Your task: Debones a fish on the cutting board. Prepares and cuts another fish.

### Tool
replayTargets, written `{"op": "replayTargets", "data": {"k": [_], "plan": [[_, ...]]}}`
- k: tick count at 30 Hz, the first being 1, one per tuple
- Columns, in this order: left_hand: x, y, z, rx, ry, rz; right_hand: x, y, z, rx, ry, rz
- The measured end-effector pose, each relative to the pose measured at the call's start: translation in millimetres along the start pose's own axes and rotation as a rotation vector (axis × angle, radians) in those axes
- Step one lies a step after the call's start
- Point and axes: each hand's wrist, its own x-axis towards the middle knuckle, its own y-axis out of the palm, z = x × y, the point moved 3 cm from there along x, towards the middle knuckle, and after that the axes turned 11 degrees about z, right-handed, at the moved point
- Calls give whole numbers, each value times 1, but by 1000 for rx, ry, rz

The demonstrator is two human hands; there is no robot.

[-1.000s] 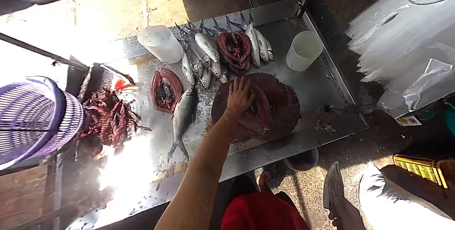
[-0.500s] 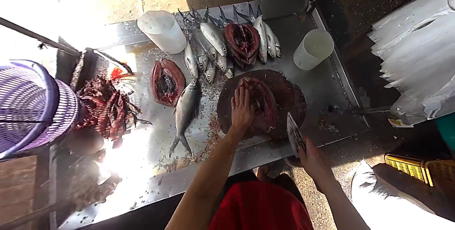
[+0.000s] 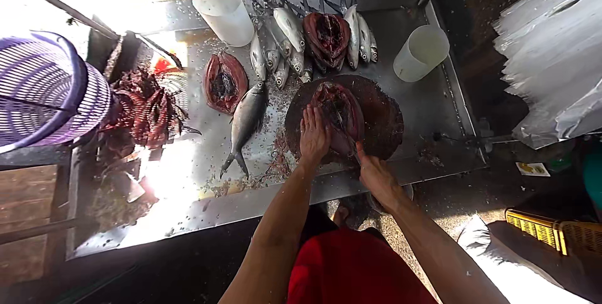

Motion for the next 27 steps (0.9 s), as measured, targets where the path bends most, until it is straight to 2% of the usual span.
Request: {"op": "replayTargets", "data": {"k": [3,6,10,13,17,21,23,27], "plan": [[0,-1,1,-20,14,18,-30,5,-23,-74,-7,112],[-4,-19,7,-199,13,-6,-42,-1,-53,-25,-37,150],[5,-56,13,-289,-148,-56,-25,4,-87,324,-224,6],[45,-67,6,-317,-177,56,-17,24,-98,613,-299,-124],[92,-61,-8,-381,-91,90,-17,53,-100,806,-330,-256],[123,-59,-17,-317,78,135,-2,67,-105,935,-305,-181],[117,-60,-11,-356,75,74,8,62,-101,923,-256,-147],[55,-65,7,-367,-12,-40,34,29,-71,902,-318,-136]]}}
